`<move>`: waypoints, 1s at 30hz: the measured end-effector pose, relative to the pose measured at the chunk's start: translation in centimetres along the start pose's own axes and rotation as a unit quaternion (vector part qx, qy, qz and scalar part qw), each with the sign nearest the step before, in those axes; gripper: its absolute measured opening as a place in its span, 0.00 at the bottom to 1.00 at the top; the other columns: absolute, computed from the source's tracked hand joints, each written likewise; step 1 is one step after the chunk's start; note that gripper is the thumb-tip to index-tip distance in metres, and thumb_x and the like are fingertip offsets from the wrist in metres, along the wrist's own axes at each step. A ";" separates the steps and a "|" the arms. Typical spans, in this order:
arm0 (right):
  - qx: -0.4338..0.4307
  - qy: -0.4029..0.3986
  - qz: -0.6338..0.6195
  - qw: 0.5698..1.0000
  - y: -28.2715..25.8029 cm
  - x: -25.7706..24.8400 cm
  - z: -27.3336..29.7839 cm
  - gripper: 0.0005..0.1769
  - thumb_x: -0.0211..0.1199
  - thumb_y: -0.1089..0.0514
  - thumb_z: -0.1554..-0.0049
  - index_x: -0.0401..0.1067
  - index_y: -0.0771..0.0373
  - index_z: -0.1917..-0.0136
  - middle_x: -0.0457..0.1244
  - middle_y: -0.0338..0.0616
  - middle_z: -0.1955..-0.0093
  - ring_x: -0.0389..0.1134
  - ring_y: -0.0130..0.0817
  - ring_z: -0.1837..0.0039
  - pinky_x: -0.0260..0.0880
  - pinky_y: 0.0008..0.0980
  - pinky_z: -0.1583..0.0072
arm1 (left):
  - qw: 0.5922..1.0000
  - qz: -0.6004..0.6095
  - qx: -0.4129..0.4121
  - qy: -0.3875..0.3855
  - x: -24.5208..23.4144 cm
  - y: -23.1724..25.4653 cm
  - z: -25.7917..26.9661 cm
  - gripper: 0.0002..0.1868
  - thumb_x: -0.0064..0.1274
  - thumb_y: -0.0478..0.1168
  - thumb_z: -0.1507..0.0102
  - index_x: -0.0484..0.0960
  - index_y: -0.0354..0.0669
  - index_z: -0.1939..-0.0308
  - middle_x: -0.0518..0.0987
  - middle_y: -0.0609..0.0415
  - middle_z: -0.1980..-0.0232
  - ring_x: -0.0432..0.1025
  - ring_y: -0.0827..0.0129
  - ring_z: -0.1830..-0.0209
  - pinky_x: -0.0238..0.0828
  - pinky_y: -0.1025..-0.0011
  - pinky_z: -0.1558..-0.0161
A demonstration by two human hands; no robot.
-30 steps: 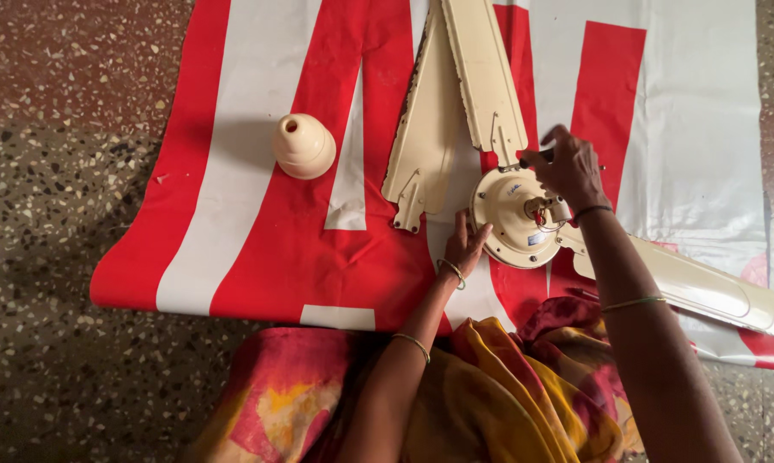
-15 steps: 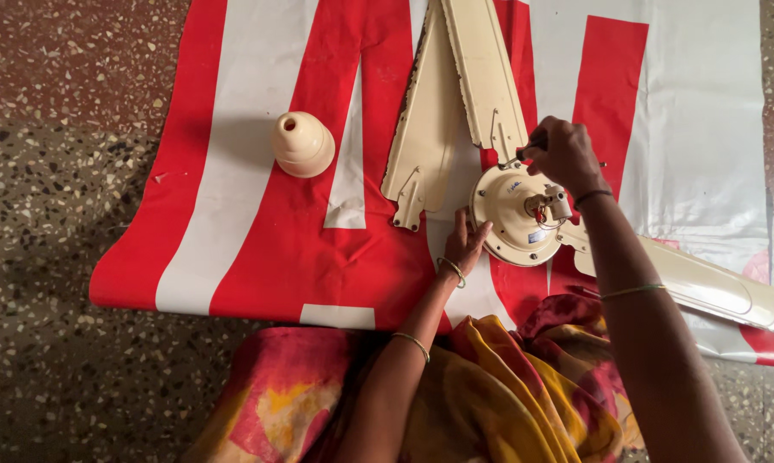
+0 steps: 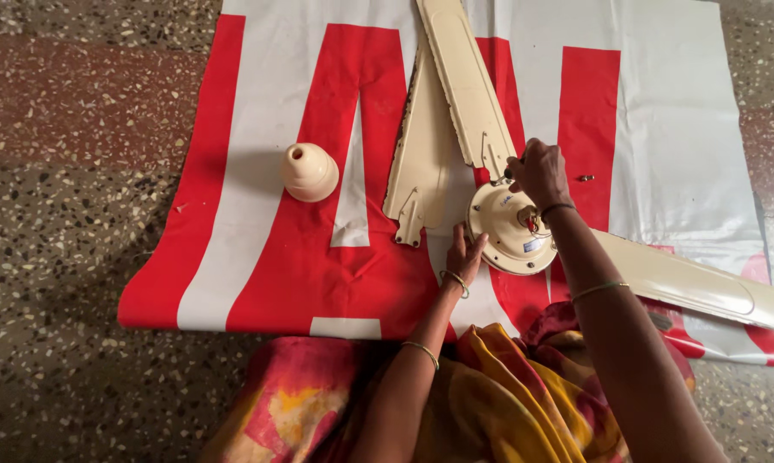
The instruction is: The person attaches fan blades to the central motor housing using a screwdriver and screws. They position each blade, insert screws, and tighten them to secure the blades to the hub.
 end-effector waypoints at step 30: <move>0.018 -0.027 -0.011 0.999 1.2 -3.5 0.0 0.14 0.67 0.59 0.39 0.71 0.76 0.53 0.70 0.57 0.63 0.75 0.38 0.65 0.77 0.30 0.63 | 1.000 0.006 0.003 -0.030 -0.4 0.5 0.0 0.29 0.53 0.54 0.31 0.62 0.43 0.35 0.84 0.45 0.58 0.80 0.62 0.61 0.76 0.63 0.60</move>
Point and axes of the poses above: each hand's wrist, its own z-axis away from the middle knuckle, its own x-axis out of the palm, y = z × x, the point moved 1 cm from there along -z, towards the middle knuckle
